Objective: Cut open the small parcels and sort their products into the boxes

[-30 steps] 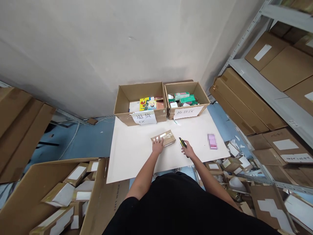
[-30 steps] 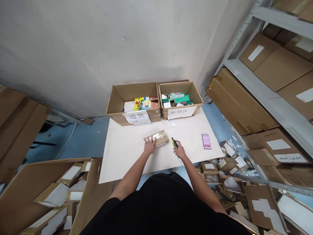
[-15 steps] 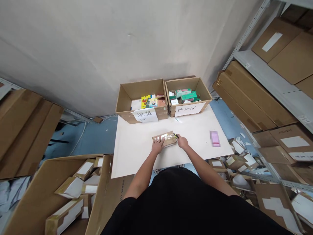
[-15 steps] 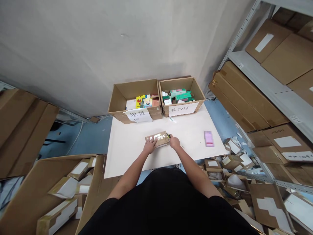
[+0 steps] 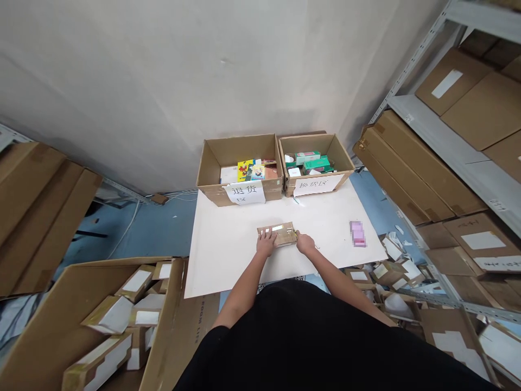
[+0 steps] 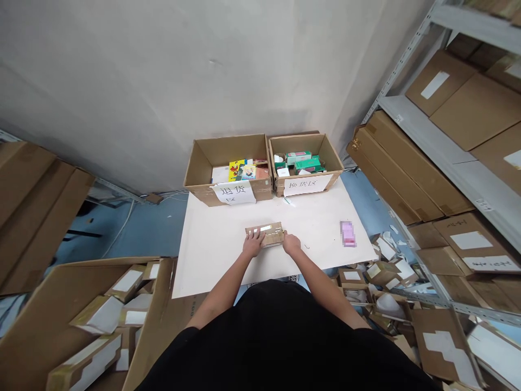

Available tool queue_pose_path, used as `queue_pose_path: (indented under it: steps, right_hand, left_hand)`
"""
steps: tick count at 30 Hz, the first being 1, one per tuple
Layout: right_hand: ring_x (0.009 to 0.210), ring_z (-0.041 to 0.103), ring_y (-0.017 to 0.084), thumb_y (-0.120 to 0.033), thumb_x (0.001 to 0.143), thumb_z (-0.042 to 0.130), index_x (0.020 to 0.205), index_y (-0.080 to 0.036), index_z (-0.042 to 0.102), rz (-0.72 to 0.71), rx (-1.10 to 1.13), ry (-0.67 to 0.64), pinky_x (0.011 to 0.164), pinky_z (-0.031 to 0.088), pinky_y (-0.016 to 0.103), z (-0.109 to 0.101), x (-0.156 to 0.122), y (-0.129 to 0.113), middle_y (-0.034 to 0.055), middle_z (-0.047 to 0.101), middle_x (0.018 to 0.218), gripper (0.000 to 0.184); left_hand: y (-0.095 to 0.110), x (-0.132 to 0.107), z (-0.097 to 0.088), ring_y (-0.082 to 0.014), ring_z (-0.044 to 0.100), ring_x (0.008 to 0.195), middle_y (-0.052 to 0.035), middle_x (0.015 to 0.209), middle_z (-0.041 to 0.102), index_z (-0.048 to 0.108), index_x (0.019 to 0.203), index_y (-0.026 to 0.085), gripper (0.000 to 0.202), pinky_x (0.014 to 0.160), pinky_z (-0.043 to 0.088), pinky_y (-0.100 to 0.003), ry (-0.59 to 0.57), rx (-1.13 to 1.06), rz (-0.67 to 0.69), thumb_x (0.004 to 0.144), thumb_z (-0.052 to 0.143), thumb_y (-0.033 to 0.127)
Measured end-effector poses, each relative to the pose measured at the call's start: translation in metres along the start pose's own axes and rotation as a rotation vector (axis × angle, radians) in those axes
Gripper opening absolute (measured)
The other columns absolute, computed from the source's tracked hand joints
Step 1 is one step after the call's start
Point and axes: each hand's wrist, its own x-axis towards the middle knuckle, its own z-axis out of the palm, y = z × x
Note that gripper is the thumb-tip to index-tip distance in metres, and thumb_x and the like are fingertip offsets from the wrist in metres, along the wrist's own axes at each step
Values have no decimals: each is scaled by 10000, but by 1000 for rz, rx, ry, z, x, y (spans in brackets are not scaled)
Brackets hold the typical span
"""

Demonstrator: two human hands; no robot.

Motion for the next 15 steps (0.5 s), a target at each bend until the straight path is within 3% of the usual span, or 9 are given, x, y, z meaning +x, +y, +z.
queue_pose_path:
  steps: [5, 10, 15]
  right_hand:
    - [1086, 725, 290, -57, 952, 481, 1483, -188, 489, 18, -24, -8, 814, 499, 329, 2, -9, 3, 186, 739, 1183, 547]
    - [1068, 727, 280, -65, 953, 470, 1482, -200, 489, 41, -38, -16, 798, 497, 312, 7, -17, 6, 176, 739, 1168, 547]
    - [1072, 725, 289, -162, 1027, 430, 1521, -243, 470, 49, 10, 7, 815, 499, 326, 21, -27, 20, 164, 745, 1166, 502]
  left_hand:
    - [-4, 5, 6, -323, 14, 1644, 24, 1781, 150, 328, 1646, 413, 739, 1310, 88, -574, -11, 8, 18, 940, 548, 394]
    - [-6, 10, 9, -344, 9, 1643, 16, 1789, 66, 251, 1680, 369, 736, 1307, 117, -584, -77, 188, 22, 987, 487, 453]
    - [-7, 10, 11, -360, 45, 1640, 13, 1789, 64, 257, 1674, 388, 730, 1295, 121, -624, -60, 207, 45, 991, 511, 432]
